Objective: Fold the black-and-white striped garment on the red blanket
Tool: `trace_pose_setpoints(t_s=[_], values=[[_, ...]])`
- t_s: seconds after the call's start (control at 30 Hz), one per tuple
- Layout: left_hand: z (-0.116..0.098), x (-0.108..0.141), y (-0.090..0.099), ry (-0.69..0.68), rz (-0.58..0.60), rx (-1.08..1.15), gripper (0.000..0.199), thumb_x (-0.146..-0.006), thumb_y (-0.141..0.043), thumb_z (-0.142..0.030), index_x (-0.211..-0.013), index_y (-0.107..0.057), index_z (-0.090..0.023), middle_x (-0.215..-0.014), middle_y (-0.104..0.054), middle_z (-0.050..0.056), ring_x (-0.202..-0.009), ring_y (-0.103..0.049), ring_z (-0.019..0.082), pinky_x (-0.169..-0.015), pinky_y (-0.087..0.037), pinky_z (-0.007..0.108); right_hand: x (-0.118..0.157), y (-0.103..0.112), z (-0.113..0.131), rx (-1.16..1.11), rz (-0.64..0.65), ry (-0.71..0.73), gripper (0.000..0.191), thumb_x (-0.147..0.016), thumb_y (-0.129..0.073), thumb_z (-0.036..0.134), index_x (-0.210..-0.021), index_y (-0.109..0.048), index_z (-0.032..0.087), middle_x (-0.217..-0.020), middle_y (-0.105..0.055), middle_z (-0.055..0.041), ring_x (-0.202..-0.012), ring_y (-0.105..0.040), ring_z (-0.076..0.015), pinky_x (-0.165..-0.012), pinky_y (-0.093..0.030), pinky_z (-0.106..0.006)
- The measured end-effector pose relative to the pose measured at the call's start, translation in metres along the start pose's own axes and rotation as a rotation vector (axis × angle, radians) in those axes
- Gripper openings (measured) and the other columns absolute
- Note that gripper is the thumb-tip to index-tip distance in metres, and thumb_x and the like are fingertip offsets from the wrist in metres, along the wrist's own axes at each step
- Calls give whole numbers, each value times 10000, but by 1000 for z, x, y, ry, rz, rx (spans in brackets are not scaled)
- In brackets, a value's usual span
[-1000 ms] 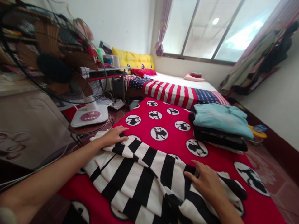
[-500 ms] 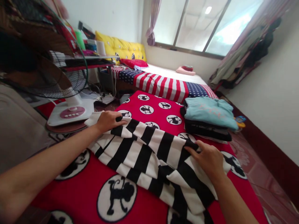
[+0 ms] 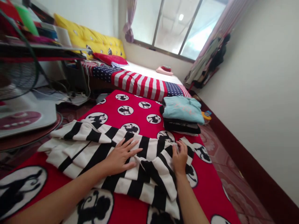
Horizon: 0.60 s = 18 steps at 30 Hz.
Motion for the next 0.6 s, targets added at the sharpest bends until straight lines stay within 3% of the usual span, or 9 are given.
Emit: trace_pose_setpoints(t_s=[0.07,0.13,0.23,0.3,0.37,0.47,0.6], values=[[3,3,-4,11,4,-17,595,-850,-559,-526,-1408,-420,-373,-1557,-300,47,-1436,-231,319,-1135,-172,593,2,19,-4,69,-115,-70,422,-866,-443,451,-1082,-612,130,-1158,-584,-176,-1127,-530,-278,-963,-429,-434],[5,3,-4,-5,5,-22,575,-855,-556,-514,-1401,-426,-386,-1553,-309,41,-1431,-249,312,-1133,-188,589,6,34,-10,226,-137,-159,514,-834,-460,466,-1156,-580,83,-1173,-571,-218,-1156,-508,-323,-985,-402,-462],[5,1,0,-16,-16,-26,552,-853,-566,-489,-1384,-450,-387,-1543,-331,43,-1419,-281,308,-1131,-209,581,11,51,-26,478,-19,-414,764,-754,-538,565,-1279,-490,11,-1242,-511,-310,-1174,-481,-424,-950,-395,-545],[4,1,1,-19,-36,-23,540,-848,-580,-470,-1369,-474,-372,-1529,-359,52,-1408,-304,306,-1130,-223,576,12,59,-34,532,107,-551,756,-695,-594,609,-1200,-566,48,-1216,-533,-309,-1153,-493,-454,-906,-407,-573],[3,3,1,-24,-60,-8,531,-842,-595,-452,-1354,-498,-350,-1508,-395,65,-1395,-330,306,-1128,-240,572,10,65,-39,374,184,-664,520,-605,-698,547,-925,-672,139,-1024,-640,-216,-1080,-552,-426,-864,-438,-546],[4,6,1,-25,-128,60,487,-832,-624,-394,-1306,-553,-306,-1456,-463,86,-1355,-394,306,-1120,-280,559,4,72,-40,-16,158,-809,274,-449,-781,334,-592,-594,192,-614,-612,-58,-813,-639,-338,-708,-504,-448],[3,14,17,36,-358,308,302,-883,-571,-281,-1176,-634,-240,-1324,-572,96,-1221,-537,247,-1048,-425,441,-14,89,-19,-303,-21,-829,205,-549,-665,344,-622,-544,195,-546,-568,0,-569,-604,-207,-538,-519,-340]])
Point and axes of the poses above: each hand's wrist, its own x-axis away from the middle knuckle, its own y-axis out of the back of the hand, z = x × y, the point moved 5 cm from there along -x, towards the middle knuckle
